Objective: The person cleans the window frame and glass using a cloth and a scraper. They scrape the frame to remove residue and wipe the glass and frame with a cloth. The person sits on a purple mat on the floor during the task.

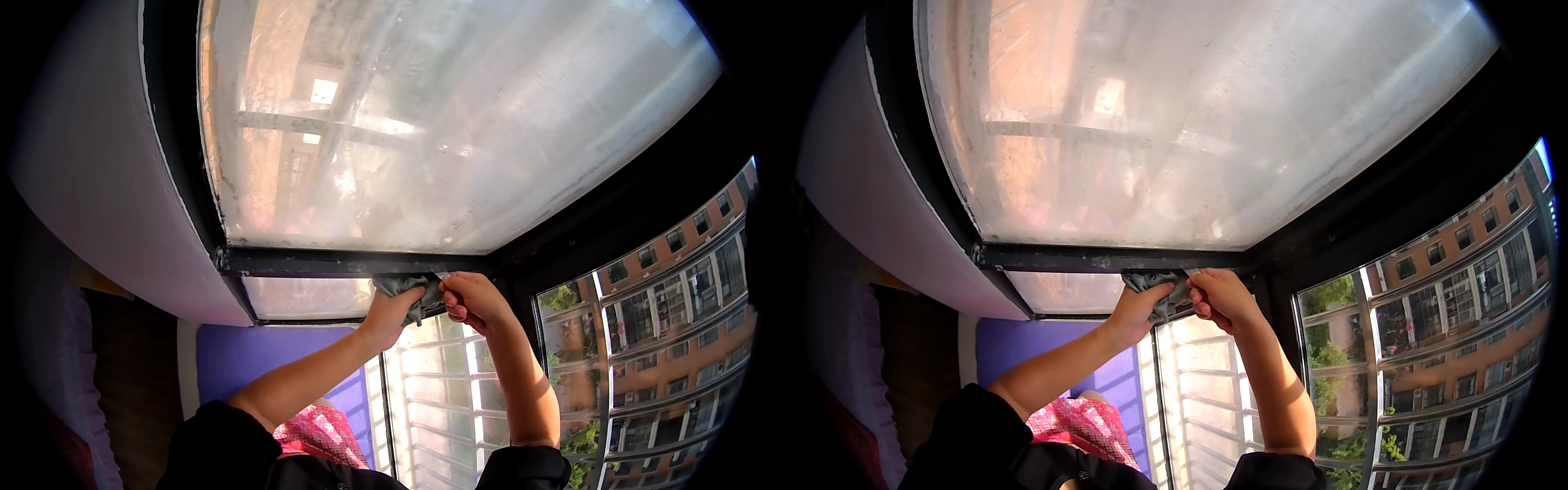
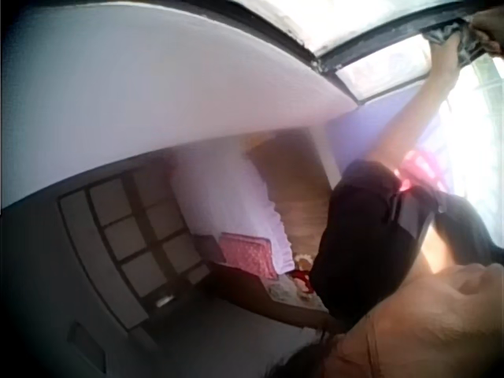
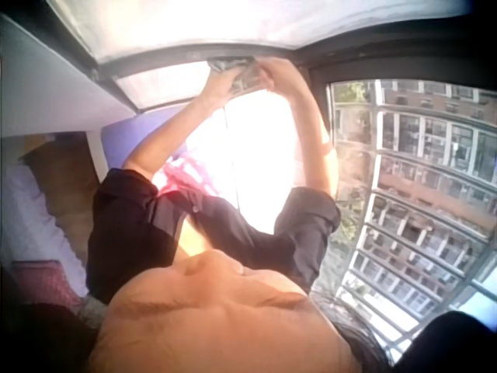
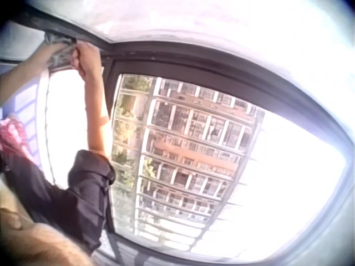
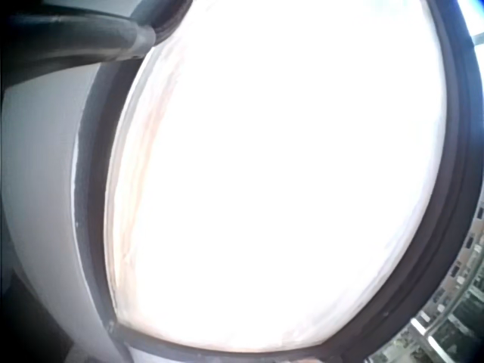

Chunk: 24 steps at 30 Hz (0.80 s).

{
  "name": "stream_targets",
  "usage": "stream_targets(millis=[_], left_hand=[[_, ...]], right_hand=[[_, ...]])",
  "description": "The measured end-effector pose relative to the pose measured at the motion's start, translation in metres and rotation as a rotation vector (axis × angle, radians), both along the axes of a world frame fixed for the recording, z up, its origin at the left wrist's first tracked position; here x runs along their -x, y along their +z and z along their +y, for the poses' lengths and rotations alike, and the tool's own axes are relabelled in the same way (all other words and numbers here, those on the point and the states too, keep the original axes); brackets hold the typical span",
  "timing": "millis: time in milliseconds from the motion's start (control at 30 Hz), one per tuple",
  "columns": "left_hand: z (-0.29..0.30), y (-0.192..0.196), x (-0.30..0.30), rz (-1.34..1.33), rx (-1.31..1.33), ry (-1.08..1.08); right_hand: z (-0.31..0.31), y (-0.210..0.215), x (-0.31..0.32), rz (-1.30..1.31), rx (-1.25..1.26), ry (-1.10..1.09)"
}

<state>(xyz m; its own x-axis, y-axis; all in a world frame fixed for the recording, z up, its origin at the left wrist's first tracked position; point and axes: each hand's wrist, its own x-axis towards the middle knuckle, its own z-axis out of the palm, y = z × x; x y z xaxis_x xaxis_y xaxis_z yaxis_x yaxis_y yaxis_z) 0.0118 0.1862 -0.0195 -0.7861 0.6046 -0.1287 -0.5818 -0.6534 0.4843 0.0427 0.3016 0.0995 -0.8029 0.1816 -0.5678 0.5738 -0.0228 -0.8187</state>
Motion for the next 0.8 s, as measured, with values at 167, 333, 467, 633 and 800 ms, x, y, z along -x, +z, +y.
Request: stream_targets(millis=[167, 333, 467, 633, 800], left_hand=[[0.000, 0.001, -0.002, -0.008, -0.040, -0.017], [0.004, 0.000, -0.001, 0.010, -0.019, 0.002], [0.005, 0.003, -0.003, -0.007, -0.004, 0.033], [0.005, 0.004, -0.003, -0.007, -0.031, 0.001], [0.002, -0.006, 0.003, 0.064, -0.096, -0.104]], right_hand=[[-0.001, 0.002, 0.000, -0.026, -0.075, 0.015], [-0.004, -0.001, 0.003, 0.014, -0.016, -0.004], [-0.005, 0.000, 0.000, 0.002, -0.007, -0.003], [-0.004, -0.005, -0.002, 0.035, -0.023, 0.038], [-0.010, -0.006, -0.003, 0.103, -0.131, 0.097]])
